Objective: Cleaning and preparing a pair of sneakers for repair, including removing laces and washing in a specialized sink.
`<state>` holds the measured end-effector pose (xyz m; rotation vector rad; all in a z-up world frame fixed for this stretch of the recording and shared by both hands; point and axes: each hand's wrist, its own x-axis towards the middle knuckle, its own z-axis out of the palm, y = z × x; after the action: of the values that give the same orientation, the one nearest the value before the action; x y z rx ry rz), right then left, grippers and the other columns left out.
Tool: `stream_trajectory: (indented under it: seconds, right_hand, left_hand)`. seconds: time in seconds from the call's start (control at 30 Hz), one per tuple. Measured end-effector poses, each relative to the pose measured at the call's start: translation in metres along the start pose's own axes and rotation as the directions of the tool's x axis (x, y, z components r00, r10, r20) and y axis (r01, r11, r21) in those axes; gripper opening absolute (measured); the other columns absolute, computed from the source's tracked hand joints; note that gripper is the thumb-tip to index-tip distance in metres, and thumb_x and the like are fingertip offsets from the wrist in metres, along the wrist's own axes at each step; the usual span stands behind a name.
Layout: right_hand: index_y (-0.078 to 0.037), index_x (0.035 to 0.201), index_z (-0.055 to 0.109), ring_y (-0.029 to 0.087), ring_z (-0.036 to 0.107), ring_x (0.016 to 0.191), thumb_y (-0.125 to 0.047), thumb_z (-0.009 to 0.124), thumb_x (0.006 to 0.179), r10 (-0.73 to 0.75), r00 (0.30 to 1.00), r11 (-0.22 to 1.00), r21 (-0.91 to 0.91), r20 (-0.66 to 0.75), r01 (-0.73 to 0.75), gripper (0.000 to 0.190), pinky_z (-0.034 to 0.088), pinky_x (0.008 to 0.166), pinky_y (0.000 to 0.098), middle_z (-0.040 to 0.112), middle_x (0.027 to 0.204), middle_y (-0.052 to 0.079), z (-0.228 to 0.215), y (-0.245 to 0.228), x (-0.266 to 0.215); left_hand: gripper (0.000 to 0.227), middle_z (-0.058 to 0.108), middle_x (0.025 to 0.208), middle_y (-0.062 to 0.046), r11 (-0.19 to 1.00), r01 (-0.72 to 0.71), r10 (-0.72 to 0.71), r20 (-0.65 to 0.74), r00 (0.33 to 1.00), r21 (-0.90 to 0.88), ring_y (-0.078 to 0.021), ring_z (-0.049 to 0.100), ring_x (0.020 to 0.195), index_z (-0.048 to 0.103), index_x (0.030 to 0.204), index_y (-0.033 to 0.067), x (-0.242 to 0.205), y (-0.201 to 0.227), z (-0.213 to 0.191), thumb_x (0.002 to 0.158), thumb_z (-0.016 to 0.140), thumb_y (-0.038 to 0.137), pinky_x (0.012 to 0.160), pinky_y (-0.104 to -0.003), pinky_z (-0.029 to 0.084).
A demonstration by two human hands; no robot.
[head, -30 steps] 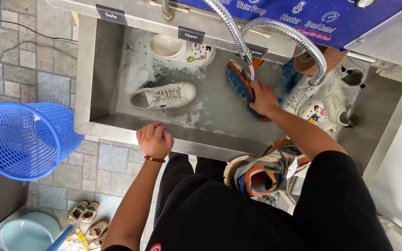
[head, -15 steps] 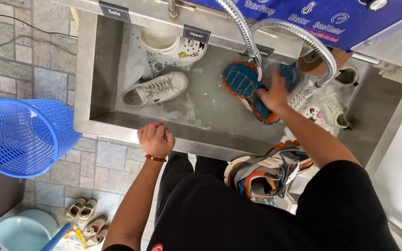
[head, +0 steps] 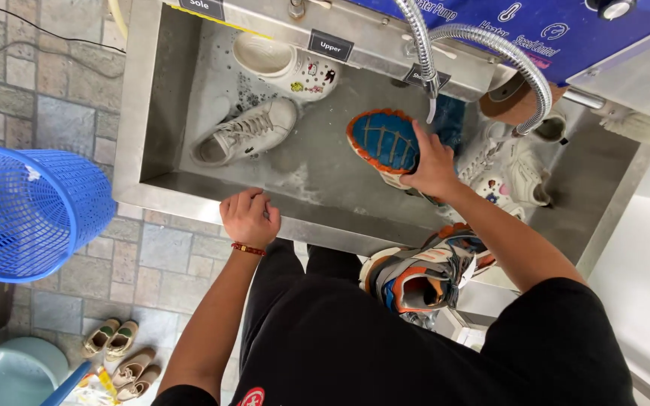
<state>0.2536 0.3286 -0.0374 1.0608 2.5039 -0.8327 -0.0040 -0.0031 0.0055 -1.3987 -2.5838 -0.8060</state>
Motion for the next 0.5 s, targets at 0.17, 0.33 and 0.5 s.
stream_trajectory:
  seconds: [0.17, 0.33, 0.5]
  right_hand:
    - [-0.019, 0.166, 0.008, 0.049, 0.051, 0.122, -0.033, 0.085, 0.062, -0.068, 0.994, 0.961, 0.261, -0.085, 0.088, 0.13, 0.045, 0.102, 0.0587, 0.043, 0.136, 0.025, 0.01, 0.015, 0.008]
    - [-0.027, 0.166, 0.001, 0.049, 0.046, 0.132, -0.046, 0.086, 0.071, 0.165, 0.964, 0.966, -0.23, 0.211, -0.115, 0.129, 0.037, 0.106, 0.069, 0.041, 0.141, 0.025, 0.043, 0.022, 0.006]
    - [-0.029, 0.166, -0.007, 0.048, 0.046, 0.136, -0.056, 0.083, 0.074, 0.297, 0.886, 0.882, -0.457, 0.357, -0.112, 0.131, 0.038, 0.106, 0.0729, 0.035, 0.151, 0.025, 0.052, 0.032, 0.019]
  left_hand:
    - [0.005, 0.07, 0.099, -0.001, 1.0, 0.014, -0.014, -0.003, 1.0, 0.023, -0.0239, 0.064, 0.088, 0.069, 0.08, 0.0131, 0.001, 0.002, 0.0, 0.075, 0.069, 0.011, 0.09, -0.041, 0.045]
    - [0.005, 0.071, 0.1, -0.001, 1.0, 0.008, -0.008, -0.003, 1.0, 0.012, -0.0245, 0.064, 0.089, 0.069, 0.078, 0.0121, 0.002, 0.0, 0.0, 0.074, 0.069, 0.012, 0.088, -0.042, 0.045]
    - [0.005, 0.07, 0.1, -0.001, 1.0, 0.007, -0.007, 0.01, 1.0, 0.002, -0.0242, 0.065, 0.089, 0.069, 0.079, 0.0119, 0.004, 0.002, -0.004, 0.074, 0.069, 0.012, 0.088, -0.042, 0.045]
